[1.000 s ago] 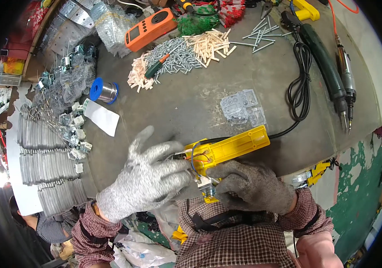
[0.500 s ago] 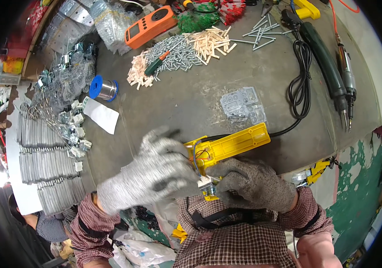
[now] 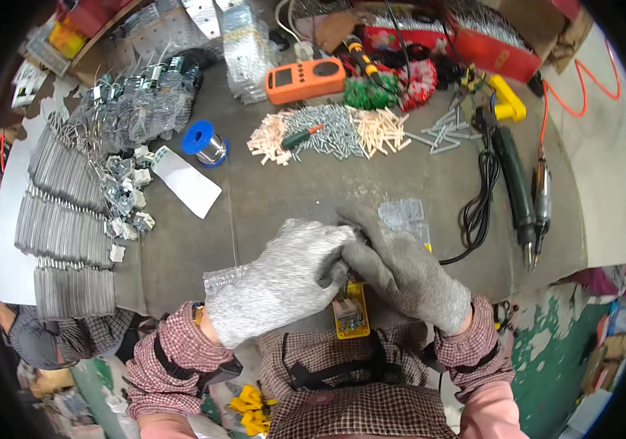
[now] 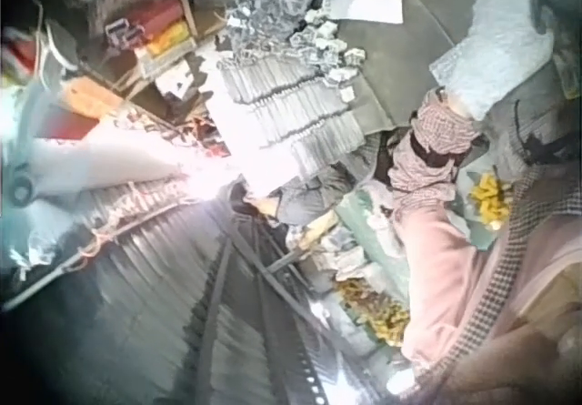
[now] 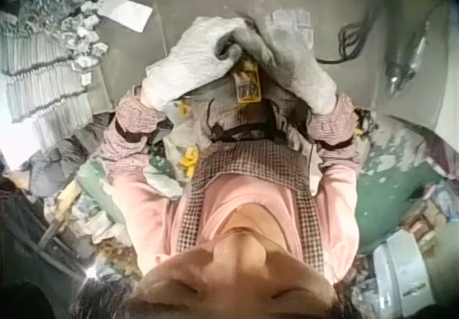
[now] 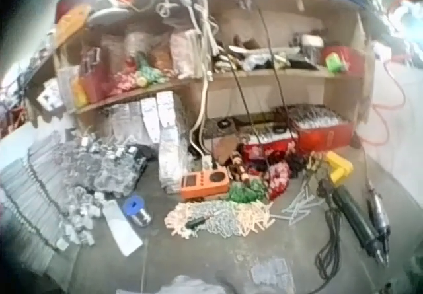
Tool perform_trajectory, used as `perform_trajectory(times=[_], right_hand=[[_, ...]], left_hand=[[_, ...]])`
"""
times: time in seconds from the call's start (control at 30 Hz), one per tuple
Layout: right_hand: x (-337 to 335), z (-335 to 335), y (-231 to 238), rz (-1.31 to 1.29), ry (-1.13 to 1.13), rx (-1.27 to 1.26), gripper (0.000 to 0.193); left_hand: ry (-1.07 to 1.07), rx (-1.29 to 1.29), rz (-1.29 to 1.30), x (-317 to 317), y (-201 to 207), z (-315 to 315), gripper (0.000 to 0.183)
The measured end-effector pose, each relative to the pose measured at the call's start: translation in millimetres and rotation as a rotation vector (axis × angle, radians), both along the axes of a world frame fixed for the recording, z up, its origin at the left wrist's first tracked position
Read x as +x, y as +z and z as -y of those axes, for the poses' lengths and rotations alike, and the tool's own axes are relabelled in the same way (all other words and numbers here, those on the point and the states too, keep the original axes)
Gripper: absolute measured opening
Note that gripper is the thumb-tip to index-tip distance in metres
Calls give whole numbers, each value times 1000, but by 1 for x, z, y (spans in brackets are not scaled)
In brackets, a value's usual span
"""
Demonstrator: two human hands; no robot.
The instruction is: Assembling an electronic handheld device by soldering wires and installing a motor into a plastic housing.
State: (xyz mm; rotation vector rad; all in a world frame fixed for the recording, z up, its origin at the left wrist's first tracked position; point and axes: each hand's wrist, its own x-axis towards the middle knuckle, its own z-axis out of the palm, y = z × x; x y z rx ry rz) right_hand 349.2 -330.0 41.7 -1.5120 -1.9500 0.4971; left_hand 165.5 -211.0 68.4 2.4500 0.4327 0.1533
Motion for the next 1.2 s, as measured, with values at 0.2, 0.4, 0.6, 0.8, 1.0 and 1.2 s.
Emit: perform_trajectory(times=[0.2, 0.4, 0.6, 0.8, 1.0, 1.2], right_hand=[[-15, 3, 21, -177, -162, -161, 25], [-15, 12, 9, -202, -266, -160, 15], [-27, 11, -2, -146, -228, -179, 28], [7, 46, 11, -130, -44, 68, 38], [-18, 51, -13, 56, 86, -67, 31], [-21, 45, -15, 172, 88, -19, 39]], left_hand=[[119, -221, 329, -25, -20, 7, 29], [146, -168, 358, -44, -52, 12, 35], [192, -215, 431, -43, -65, 13, 40], [-114, 416, 600, -70, -57, 38, 40], [-156, 321, 263, -55, -55, 44, 57], [-38, 203, 269, -52, -58, 55, 52]])
